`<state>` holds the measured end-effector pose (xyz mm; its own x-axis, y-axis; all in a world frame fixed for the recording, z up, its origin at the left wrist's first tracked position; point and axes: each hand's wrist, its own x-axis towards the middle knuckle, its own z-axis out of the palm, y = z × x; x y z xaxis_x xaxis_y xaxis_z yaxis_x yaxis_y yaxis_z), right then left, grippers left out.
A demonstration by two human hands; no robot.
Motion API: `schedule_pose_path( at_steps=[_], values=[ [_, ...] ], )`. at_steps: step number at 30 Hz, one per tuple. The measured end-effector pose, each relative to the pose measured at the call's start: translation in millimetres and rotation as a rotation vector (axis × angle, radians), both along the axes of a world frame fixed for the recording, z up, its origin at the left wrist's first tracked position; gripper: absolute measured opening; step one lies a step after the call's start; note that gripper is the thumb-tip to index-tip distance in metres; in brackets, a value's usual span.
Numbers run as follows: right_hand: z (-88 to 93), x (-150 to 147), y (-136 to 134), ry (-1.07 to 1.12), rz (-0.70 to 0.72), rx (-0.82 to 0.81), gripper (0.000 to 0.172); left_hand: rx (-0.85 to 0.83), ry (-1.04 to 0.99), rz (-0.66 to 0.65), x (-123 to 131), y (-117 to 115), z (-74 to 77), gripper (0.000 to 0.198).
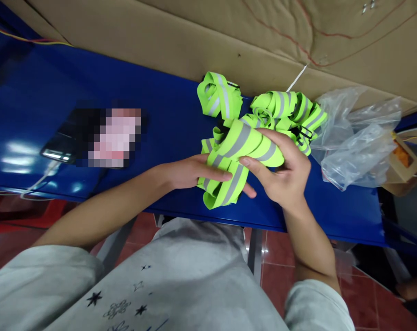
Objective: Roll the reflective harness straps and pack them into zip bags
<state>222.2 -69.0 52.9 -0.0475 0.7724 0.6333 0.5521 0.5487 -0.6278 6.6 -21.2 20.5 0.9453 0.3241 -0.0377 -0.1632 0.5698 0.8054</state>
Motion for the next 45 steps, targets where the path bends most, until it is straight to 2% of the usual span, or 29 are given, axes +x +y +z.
schedule_pose_path(
  at_steps=[2,4,7,9,12,14,16,18,21,23,26,29,32,35,38,41,43,45],
  values=[
    [-0.7,1,-2,-0.018,0.002,0.057,0.054,0.027,0.012,-0.021,-2,-1,0.9,0.042],
    [-3.7,4,-3,-0.096,0.089,0.111,0.058,0.015,0.007,0.012,-3,-1,-0.1,0.042],
    [-9.0,12,0,-0.297,0.255,0.219,0.055,0.039,-0.038,0.044,-4,-1,-1.3,0.049],
    [-10.7,17,4,-0.428,0.27,0.23,0.055,0.051,-0.068,0.067,-3,-1,-1.4,0.056],
    [-8.7,20,10,-0.557,0.263,0.12,0.061,-0.047,-0.045,0.233,2,0,-3.5,0.051],
    [-4.7,18,13,-0.564,0.339,-0.031,0.064,-0.12,0.001,0.323,4,3,-6.9,0.042],
    [0.1,18,15,-0.503,0.462,-0.214,0.067,-0.148,0.063,0.357,4,7,-10.7,0.042],
    [3.1,19,16,-0.332,0.552,-0.333,0.071,-0.141,0.109,0.351,2,11,-12.9,0.046],
    [-0.1,23,21,-0.052,0.421,-0.342,0.065,-0.096,0.141,0.31,-2,12,-12.0,0.054],
    [-6.1,23,24,-0.026,0.308,-0.38,0.063,-0.073,0.162,0.303,-1,10,-10.3,0.058],
    [-14.1,15,25,-0.021,0.282,-0.471,0.057,-0.093,0.135,0.34,3,6,-9.8,0.058],
    [-19.0,4,21,0.115,0.218,-0.417,0.047,-0.198,0.023,0.346,8,3,-11.7,0.061],
    [-26.4,1,18,0.239,0.137,-0.402,0.047,-0.271,-0.005,0.312,11,0,-13.3,0.069],
    [-34.9,2,19,0.372,0.094,-0.408,0.05,-0.257,0.052,0.356,12,-4,-13.6,0.077],
    [-37.5,1,19,0.476,0.068,-0.39,0.046,-0.224,0.056,0.267,15,-6,-14.0,0.063],
    [-34.2,-6,13,0.435,-0.019,-0.331,0.043,-0.222,0.017,0.128,17,-6,-15.0,0.044],
    [-31.3,-10,9,0.292,-0.081,-0.202,0.043,-0.245,0.03,0.11,17,-5,-15.8,0.042],
    [-29.3,-12,5,0.103,-0.047,-0.021,0.043,-0.286,0.06,0.121,15,-5,-16.2,0.041]
  ],
)
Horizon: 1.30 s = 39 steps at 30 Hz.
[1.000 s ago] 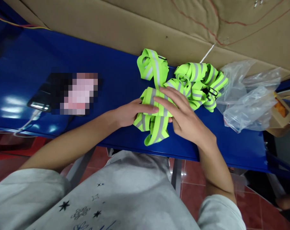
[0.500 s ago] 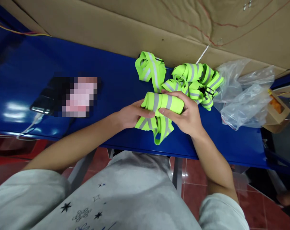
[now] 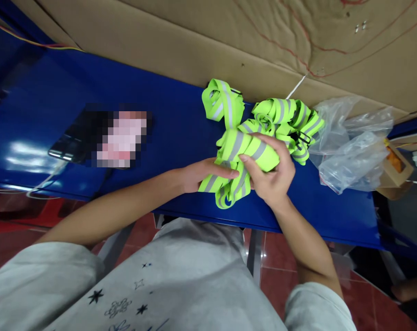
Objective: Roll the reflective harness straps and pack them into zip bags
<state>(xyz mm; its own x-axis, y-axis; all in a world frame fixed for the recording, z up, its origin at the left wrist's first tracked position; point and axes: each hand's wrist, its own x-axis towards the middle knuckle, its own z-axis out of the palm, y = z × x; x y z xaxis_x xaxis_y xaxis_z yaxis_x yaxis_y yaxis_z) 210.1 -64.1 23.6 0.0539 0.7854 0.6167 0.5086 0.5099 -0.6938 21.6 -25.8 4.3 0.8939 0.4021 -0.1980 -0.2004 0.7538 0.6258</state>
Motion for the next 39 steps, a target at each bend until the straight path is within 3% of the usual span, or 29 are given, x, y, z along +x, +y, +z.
schedule_pose_path(
  at_steps=[4,7,9,11,14,17,19,22,25,27,29,32,35,39],
  values=[
    [3.4,6,0,-0.29,0.191,0.316,0.047,-0.121,0.014,0.015,-8,0,1.8,0.039],
    [11.6,15,5,-0.442,0.226,0.391,0.043,-0.102,-0.04,-0.047,-11,-3,6.1,0.047],
    [20.0,20,8,-0.566,0.24,0.386,0.041,-0.054,-0.093,-0.017,-10,-5,8.5,0.05],
    [29.1,23,11,-0.661,0.263,0.327,0.046,-0.025,-0.118,0.073,-6,-7,9.1,0.051],
    [41.0,27,13,-0.69,0.387,0.063,0.055,-0.019,-0.09,0.18,-2,-5,6.8,0.055],
    [45.4,33,14,-0.621,0.574,-0.209,0.064,-0.037,-0.042,0.265,0,0,4.2,0.056],
    [40.3,35,16,-0.491,0.649,-0.295,0.057,-0.026,-0.003,0.313,0,3,3.3,0.056],
    [22.3,35,21,-0.161,0.491,-0.309,0.04,0.025,0.041,0.327,0,5,1.9,0.054],
    [7.1,32,24,0.054,0.363,-0.409,0.056,0.077,0.057,0.262,1,6,-1.2,0.052],
    [5.7,30,24,0.061,0.408,-0.516,0.061,0.108,0.078,0.229,0,7,-3.1,0.048],
    [10.1,31,22,-0.002,0.459,-0.525,0.056,0.128,0.085,0.221,-2,7,-3.2,0.046],
    [18.1,34,19,-0.149,0.508,-0.402,0.055,0.127,0.035,0.203,-4,6,0.5,0.058],
    [18.5,35,18,-0.25,0.49,-0.313,0.058,0.153,0.043,0.271,-4,4,4.5,0.068],
    [9.4,38,22,-0.143,0.38,-0.196,0.07,0.154,0.13,0.349,-1,3,5.6,0.053]
  ],
)
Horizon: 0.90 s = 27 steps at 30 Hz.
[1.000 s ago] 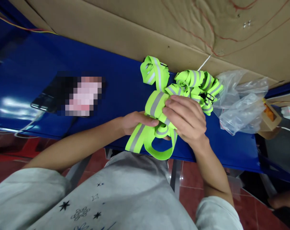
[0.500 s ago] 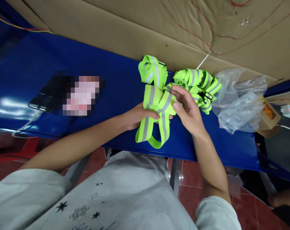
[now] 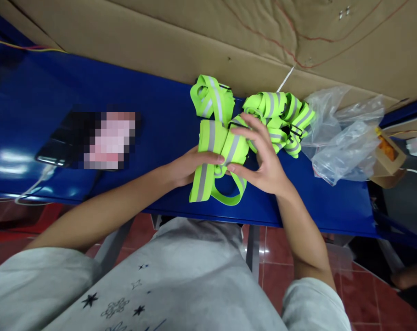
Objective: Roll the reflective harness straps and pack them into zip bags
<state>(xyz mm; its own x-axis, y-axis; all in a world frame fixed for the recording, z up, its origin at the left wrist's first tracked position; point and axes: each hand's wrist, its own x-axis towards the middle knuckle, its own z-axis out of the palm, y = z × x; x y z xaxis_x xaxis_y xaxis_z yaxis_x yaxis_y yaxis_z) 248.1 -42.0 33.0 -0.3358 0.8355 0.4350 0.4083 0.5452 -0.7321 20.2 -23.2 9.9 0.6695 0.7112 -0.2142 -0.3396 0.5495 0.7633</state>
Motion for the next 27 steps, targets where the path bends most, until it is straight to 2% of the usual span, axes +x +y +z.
schedule_pose_path(
  at_steps=[2,4,7,10,13,16,18,20,23,25,27],
  values=[
    [-5.3,3,2,0.124,-0.065,-0.049,0.082,0.014,0.03,-0.021,0,-1,-0.1,0.045],
    [-10.4,5,3,0.198,-0.057,-0.236,0.086,0.049,0.048,-0.042,-1,-3,-0.5,0.044],
    [-17.4,-2,0,0.279,-0.006,-0.613,0.075,0.045,0.022,-0.094,-1,-4,-2.2,0.042],
    [-21.5,-16,-2,0.401,-0.055,-0.798,0.063,-0.06,-0.043,-0.144,0,-3,-4.4,0.046],
    [-23.8,-25,-1,0.464,-0.151,-0.753,0.059,-0.215,-0.156,-0.13,3,-1,-7.1,0.045],
    [-27.0,-24,1,0.463,-0.238,-0.572,0.054,-0.347,-0.266,-0.103,8,0,-11.2,0.03],
    [-29.3,-23,1,0.416,-0.283,-0.416,0.052,-0.372,-0.291,-0.108,11,0,-14.4,0.027],
    [-30.7,-26,-1,0.344,-0.334,-0.249,0.055,-0.304,-0.266,-0.106,13,-2,-16.9,0.033],
    [-30.6,-39,-9,0.274,-0.418,-0.071,0.061,-0.092,-0.144,-0.075,15,-5,-18.1,0.047],
    [-30.4,-51,-15,0.286,-0.461,-0.08,0.058,0.039,-0.081,-0.081,15,-8,-17.5,0.058],
    [-31.0,-61,-20,0.355,-0.484,-0.164,0.051,0.114,-0.068,-0.11,16,-10,-17.3,0.065]
  ],
)
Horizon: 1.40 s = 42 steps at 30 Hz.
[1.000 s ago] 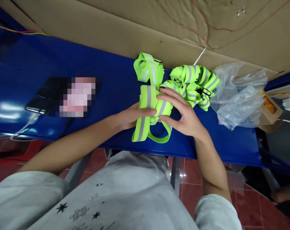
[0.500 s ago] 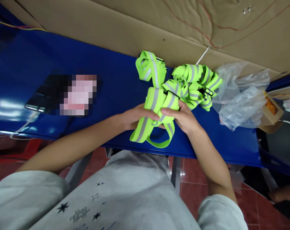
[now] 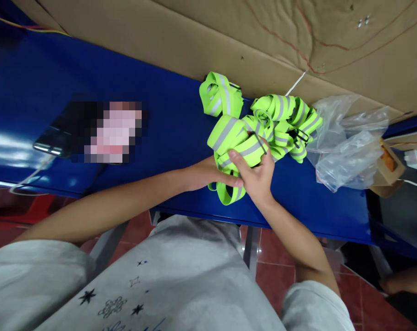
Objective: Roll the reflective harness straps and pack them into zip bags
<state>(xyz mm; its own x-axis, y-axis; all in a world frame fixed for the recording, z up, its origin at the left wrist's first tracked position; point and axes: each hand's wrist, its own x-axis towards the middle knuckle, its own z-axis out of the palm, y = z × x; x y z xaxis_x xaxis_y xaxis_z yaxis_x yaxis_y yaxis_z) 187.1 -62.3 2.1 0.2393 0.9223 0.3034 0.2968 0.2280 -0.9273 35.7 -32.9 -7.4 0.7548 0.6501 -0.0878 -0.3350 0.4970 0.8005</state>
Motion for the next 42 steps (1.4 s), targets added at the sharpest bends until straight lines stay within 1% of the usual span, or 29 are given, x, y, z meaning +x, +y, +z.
schedule_pose_path(
  at_steps=[3,5,6,8,10,11,12,14,17,19,21,23,25,27,30,33,36,39,42],
  values=[
    [-1.7,-10,-4,0.156,-0.008,-0.085,0.047,0.041,0.026,-0.006,3,-3,-2.9,0.071],
    [-1.5,-11,-3,0.217,0.02,-0.113,0.05,0.038,0.091,0.047,5,-5,-6.1,0.069],
    [-0.6,-9,-1,0.229,0.057,-0.134,0.05,0.034,0.131,0.077,5,-5,-7.4,0.063],
    [3.5,-1,3,0.217,0.161,-0.182,0.049,0.047,0.207,0.09,3,-3,-7.6,0.039],
    [9.9,10,8,0.195,0.25,-0.215,0.046,0.116,0.273,0.037,-1,2,-4.1,0.016],
    [13.4,16,11,0.195,0.274,-0.222,0.045,0.162,0.299,0.0,-4,5,-1.3,0.01],
    [16.6,21,13,0.202,0.285,-0.22,0.044,0.194,0.314,-0.03,-7,8,1.7,0.008],
    [21.2,29,15,0.204,0.279,-0.206,0.044,0.177,0.294,-0.08,-11,12,6.6,0.016],
    [21.5,34,15,0.117,0.198,-0.114,0.047,-0.027,0.17,-0.213,-13,11,7.4,0.03],
    [19.6,34,13,-0.004,0.132,-0.027,0.052,-0.145,0.099,-0.259,-13,10,4.6,0.029],
    [18.7,33,9,-0.159,0.107,0.049,0.052,-0.212,0.035,-0.257,-12,9,2.0,0.026],
    [19.0,32,7,-0.307,0.135,0.128,0.048,-0.23,-0.039,-0.225,-11,10,1.7,0.027],
    [18.7,33,7,-0.437,0.196,0.232,0.038,-0.199,-0.088,-0.203,-12,12,3.7,0.028],
    [16.1,37,12,-0.561,0.245,0.358,0.031,-0.162,-0.113,-0.2,-14,13,6.3,0.038],
    [10.2,44,21,-0.727,0.278,0.49,0.033,-0.126,-0.116,-0.135,-13,13,7.7,0.054],
    [8.7,47,24,-0.871,0.323,0.5,0.037,-0.053,-0.076,-0.027,-11,12,7.1,0.059],
    [11.0,46,22,-0.98,0.347,0.471,0.047,-0.045,-0.056,0.071,-10,13,6.6,0.059],
    [9.9,43,19,-1.013,0.387,0.44,0.062,-0.067,-0.024,0.152,-10,15,4.7,0.062],
    [4.4,40,20,-0.994,0.412,0.417,0.073,-0.089,-0.01,0.184,-10,17,0.9,0.061]
  ],
)
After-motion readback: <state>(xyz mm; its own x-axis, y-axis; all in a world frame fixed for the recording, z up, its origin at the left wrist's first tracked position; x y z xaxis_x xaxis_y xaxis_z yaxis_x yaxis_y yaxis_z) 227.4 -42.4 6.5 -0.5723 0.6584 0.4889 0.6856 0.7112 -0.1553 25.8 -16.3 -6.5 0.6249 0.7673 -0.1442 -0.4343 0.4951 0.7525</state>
